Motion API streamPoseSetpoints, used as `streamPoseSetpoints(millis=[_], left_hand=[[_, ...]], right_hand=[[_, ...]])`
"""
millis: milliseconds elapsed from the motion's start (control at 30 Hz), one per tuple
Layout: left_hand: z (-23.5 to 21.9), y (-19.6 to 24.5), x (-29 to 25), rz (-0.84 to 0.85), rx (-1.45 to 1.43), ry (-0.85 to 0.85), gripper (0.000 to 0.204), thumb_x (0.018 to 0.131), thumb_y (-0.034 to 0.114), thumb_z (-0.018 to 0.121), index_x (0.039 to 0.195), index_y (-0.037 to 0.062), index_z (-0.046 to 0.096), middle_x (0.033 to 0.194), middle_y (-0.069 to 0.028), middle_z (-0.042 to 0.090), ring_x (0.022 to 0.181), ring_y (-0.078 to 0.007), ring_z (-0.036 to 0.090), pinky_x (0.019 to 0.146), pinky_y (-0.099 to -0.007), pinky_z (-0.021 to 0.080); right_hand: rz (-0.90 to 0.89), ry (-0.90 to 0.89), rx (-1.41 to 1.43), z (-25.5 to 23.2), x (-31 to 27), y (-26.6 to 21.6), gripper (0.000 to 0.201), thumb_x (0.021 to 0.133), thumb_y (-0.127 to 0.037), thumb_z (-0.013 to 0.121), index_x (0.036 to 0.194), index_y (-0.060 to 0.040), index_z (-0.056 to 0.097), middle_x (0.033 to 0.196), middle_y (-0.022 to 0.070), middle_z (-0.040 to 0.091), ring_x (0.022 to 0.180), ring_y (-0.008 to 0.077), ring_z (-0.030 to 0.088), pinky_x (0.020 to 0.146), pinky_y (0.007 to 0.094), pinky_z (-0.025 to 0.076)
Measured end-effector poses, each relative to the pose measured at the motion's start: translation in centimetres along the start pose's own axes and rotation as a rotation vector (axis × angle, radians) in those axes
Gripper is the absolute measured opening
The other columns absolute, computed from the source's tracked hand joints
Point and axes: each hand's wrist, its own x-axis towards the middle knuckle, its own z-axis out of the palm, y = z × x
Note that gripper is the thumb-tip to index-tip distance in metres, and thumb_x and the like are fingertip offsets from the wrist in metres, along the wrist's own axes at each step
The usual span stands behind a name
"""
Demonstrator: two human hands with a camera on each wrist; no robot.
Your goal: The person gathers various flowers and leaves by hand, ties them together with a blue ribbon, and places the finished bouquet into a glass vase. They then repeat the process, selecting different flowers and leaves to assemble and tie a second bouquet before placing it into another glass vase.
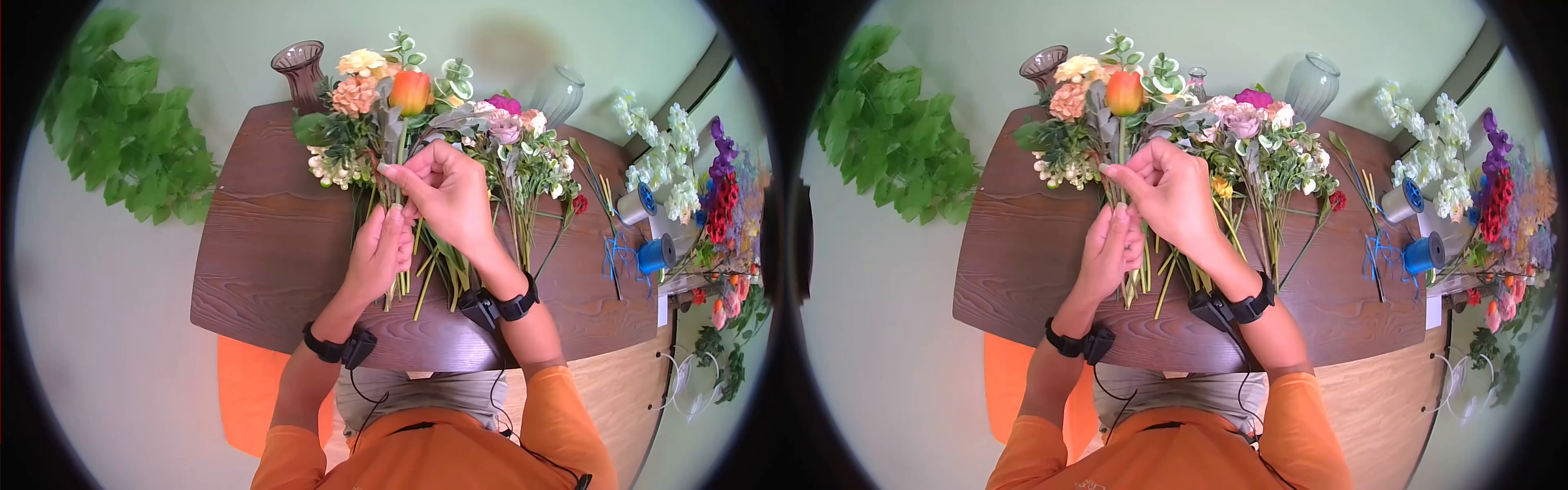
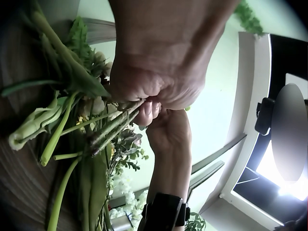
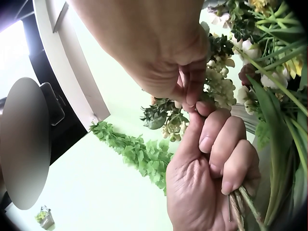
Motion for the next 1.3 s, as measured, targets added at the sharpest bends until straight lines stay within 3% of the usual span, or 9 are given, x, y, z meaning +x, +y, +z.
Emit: streamPoseSetpoints(millis=[133, 200, 433, 533, 600, 667, 767, 1100, 1300], left_hand=[[-0.2, 1.1, -0.3, 0.027, -0.043, 0.197, 0.027, 0.111, 0.037, 0.043, 0.106, 0.0117, 0.049, 0.071, 0.0056, 0.035, 0.05, -0.0043, 0.032, 0.04, -0.0209, 0.026], [-1.4, 3.0, 0.0, 0.178, -0.072, 0.331, 0.028, 0.111, 0.039, 0.044, 0.103, 0.0123, 0.049, 0.069, 0.0062, 0.033, 0.048, -0.0043, 0.031, 0.038, -0.0214, 0.025], [-5.2, 7.0, 0.0, 0.409, -0.075, 0.433, 0.028, 0.112, 0.036, 0.041, 0.098, 0.0131, 0.045, 0.069, 0.0068, 0.029, 0.049, -0.0024, 0.022, 0.039, -0.0205, 0.018], [-5.0, 6.7, -0.1, 0.371, -0.095, 0.443, 0.028, 0.112, 0.036, 0.04, 0.098, 0.0129, 0.045, 0.069, 0.0067, 0.029, 0.049, -0.0026, 0.023, 0.039, -0.0205, 0.019], [-5.2, 6.3, 0.2, 0.369, -0.095, 0.428, 0.028, 0.112, 0.036, 0.04, 0.098, 0.0129, 0.045, 0.068, 0.0066, 0.029, 0.049, -0.0027, 0.023, 0.039, -0.0206, 0.019], [-5.3, 5.9, 0.3, 0.367, -0.098, 0.413, 0.028, 0.112, 0.036, 0.041, 0.098, 0.0129, 0.045, 0.068, 0.0066, 0.029, 0.049, -0.0027, 0.024, 0.039, -0.0206, 0.019], [-5.3, 5.5, 0.5, 0.345, -0.126, 0.386, 0.027, 0.112, 0.036, 0.041, 0.098, 0.0127, 0.045, 0.069, 0.0064, 0.03, 0.049, -0.0028, 0.024, 0.039, -0.0207, 0.02], [-4.5, 4.5, 0.6, 0.296, -0.117, 0.343, 0.029, 0.112, 0.037, 0.04, 0.099, 0.0119, 0.045, 0.07, 0.0057, 0.032, 0.049, -0.0037, 0.026, 0.041, -0.021, 0.022], [-3.0, 3.7, 0.7, 0.276, -0.015, 0.39, 0.03, 0.112, 0.037, 0.04, 0.098, 0.0115, 0.044, 0.069, 0.0055, 0.032, 0.05, -0.004, 0.028, 0.041, -0.0213, 0.023]], right_hand=[[-0.014, -0.044, -0.009, -1.3, 0.1, -1.4, 0.026, 0.091, -0.021, 0.08, 0.081, 0.0008, 0.068, 0.065, 0.0032, 0.067, 0.054, 0.0042, 0.06, 0.048, 0.0236, 0.048], [0.008, 0.004, 0.112, -2.3, 0.8, -1.4, 0.028, 0.094, -0.023, 0.077, 0.082, 0.0004, 0.069, 0.068, 0.0026, 0.068, 0.055, 0.0036, 0.06, 0.048, 0.0224, 0.048], [0.046, -0.081, -0.026, -4.1, 2.0, 0.2, 0.022, 0.098, -0.019, 0.071, 0.088, 0.0012, 0.07, 0.07, 0.0039, 0.07, 0.054, 0.0065, 0.063, 0.049, 0.0237, 0.049], [0.068, -0.133, -0.105, -3.7, 1.8, 0.9, 0.024, 0.097, -0.017, 0.07, 0.084, 0.0039, 0.071, 0.064, 0.0082, 0.069, 0.05, 0.0104, 0.065, 0.05, 0.0281, 0.052], [0.148, -0.374, -0.538, -4.2, 1.6, -0.1, 0.027, 0.093, -0.016, 0.07, 0.077, 0.0056, 0.071, 0.064, 0.0151, 0.069, 0.047, 0.0193, 0.066, 0.053, 0.0329, 0.054], [0.172, -0.419, -0.668, -4.1, 1.4, 0.9, 0.019, 0.088, -0.009, 0.072, 0.074, 0.0052, 0.072, 0.06, 0.0178, 0.066, 0.059, 0.0196, 0.07, 0.056, 0.0361, 0.055], [-0.003, -0.35, -0.874, -3.5, 0.8, 3.0, 0.016, 0.081, -0.014, 0.074, 0.077, 0.002, 0.074, 0.074, 0.0236, 0.069, 0.069, 0.0402, 0.069, 0.069, 0.0457, 0.057], [0.049, -0.319, -0.908, -3.4, 0.9, 2.8, 0.028, 0.081, -0.022, 0.077, 0.066, 0.0014, 0.072, 0.066, 0.0249, 0.066, 0.065, 0.0413, 0.069, 0.07, 0.0469, 0.057], [-0.031, -0.246, -0.815, -3.8, 0.9, 1.4, 0.027, 0.088, -0.023, 0.073, 0.095, 0.0016, 0.064, 0.079, 0.0268, 0.069, 0.077, 0.0462, 0.069, 0.074, 0.0555, 0.055]])
